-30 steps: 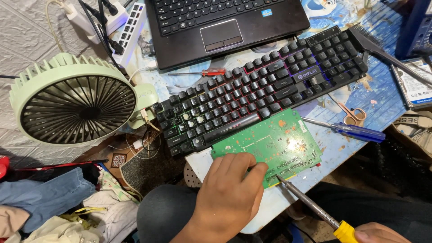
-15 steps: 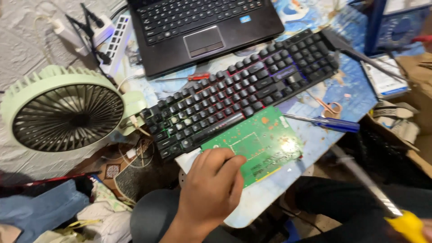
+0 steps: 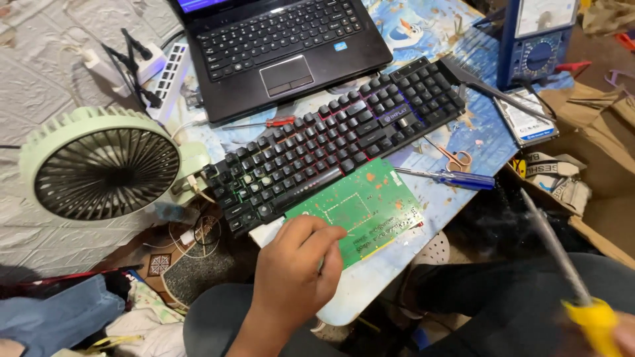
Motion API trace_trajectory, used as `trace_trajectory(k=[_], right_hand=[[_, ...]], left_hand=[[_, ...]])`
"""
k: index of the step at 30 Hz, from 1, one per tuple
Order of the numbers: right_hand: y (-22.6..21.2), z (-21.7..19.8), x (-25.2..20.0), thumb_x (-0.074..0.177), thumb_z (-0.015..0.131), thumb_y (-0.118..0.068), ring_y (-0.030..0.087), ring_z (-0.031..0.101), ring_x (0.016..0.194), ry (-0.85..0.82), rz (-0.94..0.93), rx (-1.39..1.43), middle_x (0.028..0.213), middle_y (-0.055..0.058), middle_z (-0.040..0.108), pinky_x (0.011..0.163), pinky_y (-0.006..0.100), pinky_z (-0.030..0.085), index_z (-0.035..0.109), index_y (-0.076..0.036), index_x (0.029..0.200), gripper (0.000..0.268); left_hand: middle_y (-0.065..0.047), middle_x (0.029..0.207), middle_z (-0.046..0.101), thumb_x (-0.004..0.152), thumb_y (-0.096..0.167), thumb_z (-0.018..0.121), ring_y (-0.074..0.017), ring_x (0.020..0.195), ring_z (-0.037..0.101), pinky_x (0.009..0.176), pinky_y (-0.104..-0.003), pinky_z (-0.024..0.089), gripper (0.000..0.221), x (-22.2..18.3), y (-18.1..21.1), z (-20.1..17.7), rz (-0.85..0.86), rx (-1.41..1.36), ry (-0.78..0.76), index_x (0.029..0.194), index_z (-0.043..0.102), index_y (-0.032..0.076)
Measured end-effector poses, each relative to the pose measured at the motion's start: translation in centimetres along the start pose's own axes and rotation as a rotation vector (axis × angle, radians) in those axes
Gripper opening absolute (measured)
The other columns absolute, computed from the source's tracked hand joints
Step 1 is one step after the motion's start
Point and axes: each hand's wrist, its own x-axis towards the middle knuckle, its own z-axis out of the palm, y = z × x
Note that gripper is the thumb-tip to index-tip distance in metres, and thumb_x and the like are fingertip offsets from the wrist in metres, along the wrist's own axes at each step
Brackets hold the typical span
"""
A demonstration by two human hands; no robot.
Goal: Using a soldering iron to repair or assemble components on a printed circuit board at a workbench.
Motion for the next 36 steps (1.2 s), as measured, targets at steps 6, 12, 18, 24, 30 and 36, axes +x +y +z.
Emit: trace_trajectory(k=[6,12,18,24,30,36], right_hand=[[-2.9,1.9,2.7,0.101,0.068,-0.036,0.034,0.062,0.032,-0.314,0.251,0.153,0.041,0.015,0.055,0.042,0.068,0.065,0.082,0.024,0.135,0.070],[-14.3,13.9,-8.1,0.120,0.050,-0.049,0.017,0.029,0.041,0.000,0.399,0.334,0.062,-0.010,0.031,0.039,0.037,0.024,0.083,-0.007,0.150,0.061],[-13.6,26.0,-10.9,0.105,0.067,-0.021,0.035,0.087,0.121,0.068,-0.889,0.003,0.121,0.024,0.082,0.131,0.039,0.063,0.075,-0.004,0.114,0.021],[-15.1,29.5,-13.0,0.085,0.085,-0.001,0.025,0.086,0.098,-0.091,-0.818,0.194,0.104,0.021,0.084,0.102,0.031,0.071,0.075,-0.010,0.107,0.025],[-15.0,28.3,-14.2,0.094,0.079,-0.003,0.019,0.088,0.096,-0.029,-0.709,0.086,0.100,0.019,0.086,0.096,0.028,0.075,0.075,-0.012,0.102,0.013],[-14.9,26.0,-12.9,0.095,0.079,-0.007,0.017,0.088,0.095,-0.016,-0.884,-0.043,0.091,0.010,0.083,0.100,0.024,0.073,0.069,-0.015,0.106,0.016]], left_hand=[[-0.010,0.097,0.067,0.094,0.002,0.064,-0.0298,0.087,0.067,0.077,-0.043,0.056,0.023,-1.1,0.1,-1.3,-0.007,-0.057,0.028,0.109,0.081,0.007],[-0.011,0.109,0.071,0.096,0.002,0.070,-0.0273,0.095,0.073,0.089,-0.038,0.059,0.026,-3.7,3.7,-0.6,-0.062,-0.325,0.017,0.118,0.081,0.011],[-0.007,0.095,0.080,0.092,0.000,0.076,-0.0204,0.086,0.079,0.083,-0.031,0.063,0.018,-4.5,9.4,2.0,-0.314,-0.550,0.266,0.104,0.081,0.012],[-0.005,0.094,0.083,0.099,0.011,0.076,-0.0210,0.081,0.080,0.079,-0.030,0.065,0.004,-5.7,11.4,2.6,-0.272,-0.534,0.378,0.102,0.078,0.012],[-0.003,0.098,0.082,0.085,0.013,0.083,-0.0138,0.075,0.078,0.077,-0.028,0.067,0.018,-8.4,10.4,2.8,-0.496,-0.663,0.161,0.101,0.089,0.016],[-0.008,0.110,0.082,0.103,0.035,0.083,-0.0091,0.088,0.070,0.078,-0.023,0.053,0.047,-11.7,8.1,2.0,-0.584,-1.169,-0.312,0.141,0.078,0.008]])
